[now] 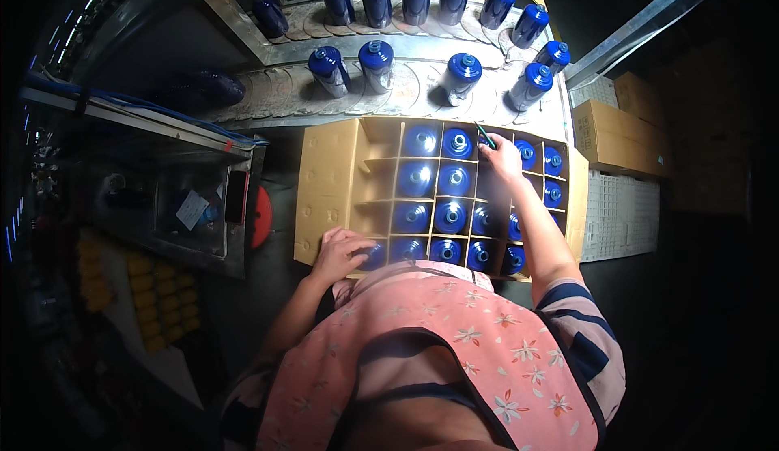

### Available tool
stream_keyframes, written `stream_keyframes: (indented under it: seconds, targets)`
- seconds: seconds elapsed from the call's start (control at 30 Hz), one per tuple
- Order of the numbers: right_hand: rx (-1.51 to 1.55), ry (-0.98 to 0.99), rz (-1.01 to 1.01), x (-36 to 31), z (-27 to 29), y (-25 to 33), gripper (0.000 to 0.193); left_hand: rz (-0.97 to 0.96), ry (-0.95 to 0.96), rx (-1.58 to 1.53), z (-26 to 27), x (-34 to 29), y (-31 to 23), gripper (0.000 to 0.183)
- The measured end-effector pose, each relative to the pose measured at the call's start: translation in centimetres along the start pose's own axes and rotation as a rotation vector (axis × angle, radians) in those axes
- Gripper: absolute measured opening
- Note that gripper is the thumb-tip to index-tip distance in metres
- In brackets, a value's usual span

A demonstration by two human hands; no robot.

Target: The person is packing blue bottles into a cardboard box. They pick up the bottles from a conveyor belt and place them into the box one by one.

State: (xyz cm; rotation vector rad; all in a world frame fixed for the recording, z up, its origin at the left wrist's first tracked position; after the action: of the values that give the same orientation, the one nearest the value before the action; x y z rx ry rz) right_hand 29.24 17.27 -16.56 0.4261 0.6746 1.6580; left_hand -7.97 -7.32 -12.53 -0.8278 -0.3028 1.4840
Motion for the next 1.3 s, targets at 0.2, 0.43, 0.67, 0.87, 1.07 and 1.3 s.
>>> stream_keyframes:
  seconds: [0.2,0.43,0.67,0.87,1.07,1.3]
  targets:
    - [0.217,-0.102,-0.071,-1.2,0.8,-2.5,0.028,0.023,-0.013,0.152,-2.2,-2.3,0.2,0.041]
    - [0.127,-0.049,-0.057,-1.7,1.6,-2.4,0.036,0.011,-0.105,0.201,-2.8,-3.0,-1.2,0.031]
    - [0.062,-0.094,-0.043,-1.9,1.6,-3.7,0.037,0.141,-0.279,-0.88,3.6,-4.2,-5.2,0.029]
    - [0.24,-0.142,-0.064,-2.6,1.5,-3.4,0.034,-0.061,-0.576,-1.576,7.6,-2.7,-4.9,0.029]
    - [0.196,-0.062,-0.038,-2.3,2.6,-2.3,0.031,-0.104,-0.644,-1.815,8.4,0.6,-5.7,0.03]
    - [0.198,-0.04,-0.056,-3.1,3.1,-1.5,0.035,-0.184,-0.7,-1.251,11.0,1.5,-10.1,0.029]
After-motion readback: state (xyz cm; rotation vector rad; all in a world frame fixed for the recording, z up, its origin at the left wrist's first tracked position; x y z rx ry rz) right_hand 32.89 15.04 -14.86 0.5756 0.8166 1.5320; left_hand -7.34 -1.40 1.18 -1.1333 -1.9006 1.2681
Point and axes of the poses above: each hand's wrist, its own x-axis towards the middle knuckle, its own z-axis out of the back of the hand, y = z × x, the point moved 2 cm from there along x, towards the middle knuckle, and after that the axes turned 15 degrees about z, right-handed, at the moved point
